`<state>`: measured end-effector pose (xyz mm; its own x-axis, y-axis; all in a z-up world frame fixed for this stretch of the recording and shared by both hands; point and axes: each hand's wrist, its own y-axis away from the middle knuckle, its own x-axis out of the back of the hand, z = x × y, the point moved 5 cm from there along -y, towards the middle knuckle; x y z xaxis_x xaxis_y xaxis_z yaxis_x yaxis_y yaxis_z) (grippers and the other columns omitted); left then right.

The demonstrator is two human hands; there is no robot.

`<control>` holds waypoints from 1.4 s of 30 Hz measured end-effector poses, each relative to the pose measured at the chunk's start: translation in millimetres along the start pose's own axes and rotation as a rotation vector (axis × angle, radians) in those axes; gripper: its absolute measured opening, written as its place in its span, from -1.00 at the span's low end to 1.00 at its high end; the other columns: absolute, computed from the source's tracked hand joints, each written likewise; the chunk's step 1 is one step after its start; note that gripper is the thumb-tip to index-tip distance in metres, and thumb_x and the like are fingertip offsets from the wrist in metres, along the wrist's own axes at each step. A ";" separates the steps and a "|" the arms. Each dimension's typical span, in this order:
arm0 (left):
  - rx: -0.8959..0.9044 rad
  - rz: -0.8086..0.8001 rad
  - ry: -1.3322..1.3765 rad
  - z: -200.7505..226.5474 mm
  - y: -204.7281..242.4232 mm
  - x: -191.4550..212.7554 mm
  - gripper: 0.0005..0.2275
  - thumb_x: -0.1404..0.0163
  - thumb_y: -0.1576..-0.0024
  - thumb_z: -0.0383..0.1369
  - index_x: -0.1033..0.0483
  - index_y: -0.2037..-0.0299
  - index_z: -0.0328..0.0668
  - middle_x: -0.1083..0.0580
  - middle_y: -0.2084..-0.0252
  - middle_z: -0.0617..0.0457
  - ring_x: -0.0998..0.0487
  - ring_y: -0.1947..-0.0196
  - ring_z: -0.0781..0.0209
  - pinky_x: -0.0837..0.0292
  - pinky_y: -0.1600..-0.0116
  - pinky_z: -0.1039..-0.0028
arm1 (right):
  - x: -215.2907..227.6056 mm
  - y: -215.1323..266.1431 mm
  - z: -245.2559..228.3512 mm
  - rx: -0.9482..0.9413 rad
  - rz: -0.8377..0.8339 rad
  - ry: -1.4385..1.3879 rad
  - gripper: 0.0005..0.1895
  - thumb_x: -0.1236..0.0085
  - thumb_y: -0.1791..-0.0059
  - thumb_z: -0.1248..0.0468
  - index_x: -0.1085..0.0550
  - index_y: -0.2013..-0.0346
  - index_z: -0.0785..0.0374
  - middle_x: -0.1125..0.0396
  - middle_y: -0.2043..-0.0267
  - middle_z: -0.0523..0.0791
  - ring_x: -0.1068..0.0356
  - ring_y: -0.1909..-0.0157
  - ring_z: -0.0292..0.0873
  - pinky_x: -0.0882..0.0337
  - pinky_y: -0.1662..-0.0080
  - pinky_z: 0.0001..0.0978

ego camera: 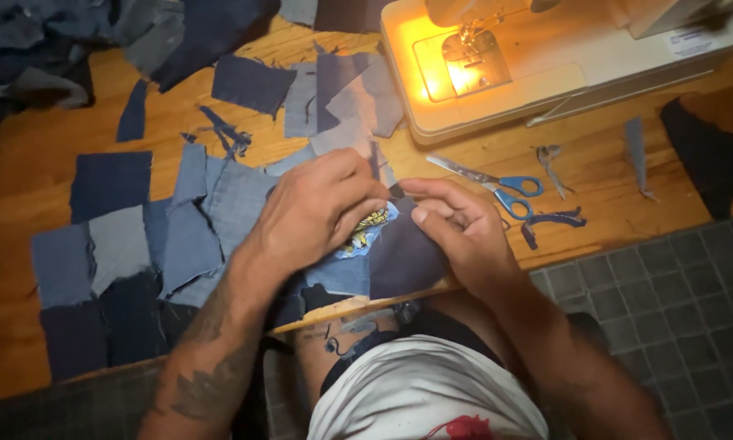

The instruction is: Cutting denim fabric scraps and arranging them to create a patchwork design with a decorative patch

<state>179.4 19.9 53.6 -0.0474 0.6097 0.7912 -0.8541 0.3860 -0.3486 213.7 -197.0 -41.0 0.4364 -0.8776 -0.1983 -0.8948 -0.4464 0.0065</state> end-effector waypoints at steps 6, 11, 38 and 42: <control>-0.206 0.137 -0.122 21.3 9.4 1.3 -0.87 -0.12 -0.51 -0.28 -0.70 0.01 -0.06 -0.55 0.03 0.08 -0.62 0.04 -0.05 -0.55 0.00 0.21 | 2.3 8.0 7.4 -0.068 0.003 0.068 -0.56 -0.25 -0.18 0.41 -0.63 -0.38 0.35 -0.68 0.14 -0.06 -0.63 0.20 -0.26 -0.73 0.03 -0.29; -0.211 0.117 -0.066 13.6 13.2 -6.5 -0.88 -0.19 -0.47 -0.28 -0.75 0.03 -0.08 -0.64 -0.07 0.08 -0.65 -0.05 -0.08 -0.57 -0.04 0.18 | 1.2 9.7 12.9 -0.059 -0.006 0.089 -0.57 -0.24 -0.19 0.41 -0.62 -0.38 0.33 -0.68 0.11 -0.06 -0.65 0.15 -0.25 -0.73 0.00 -0.27; 0.026 0.050 0.110 -5.1 25.3 15.3 -0.69 -0.30 -0.34 -0.15 -0.75 -0.18 -0.11 -0.61 0.24 -0.01 -0.54 0.07 -0.14 -0.34 -0.14 0.11 | 1.7 20.7 -29.0 -0.189 0.010 0.497 -0.66 -0.49 -0.03 0.37 -0.82 -0.12 0.14 -0.64 0.28 -0.22 -0.29 0.32 -0.38 -0.46 0.24 -0.48; 0.247 0.028 0.188 -17.3 29.1 42.4 -0.75 -0.49 -0.15 -0.18 -0.87 0.02 0.03 -0.68 0.33 -0.04 -0.64 0.21 -0.07 -0.44 -0.04 0.21 | -1.6 -7.4 -45.9 0.020 -0.054 0.638 -0.81 -0.59 0.03 0.34 -0.82 0.12 0.17 -0.49 0.46 -0.18 -0.33 0.41 -0.26 -0.45 0.27 -0.38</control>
<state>161.5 68.9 68.4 0.0044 0.7440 0.6681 -0.9550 0.2013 -0.2179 223.9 -200.4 4.2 0.4454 -0.7883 0.4246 -0.8691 -0.4946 -0.0066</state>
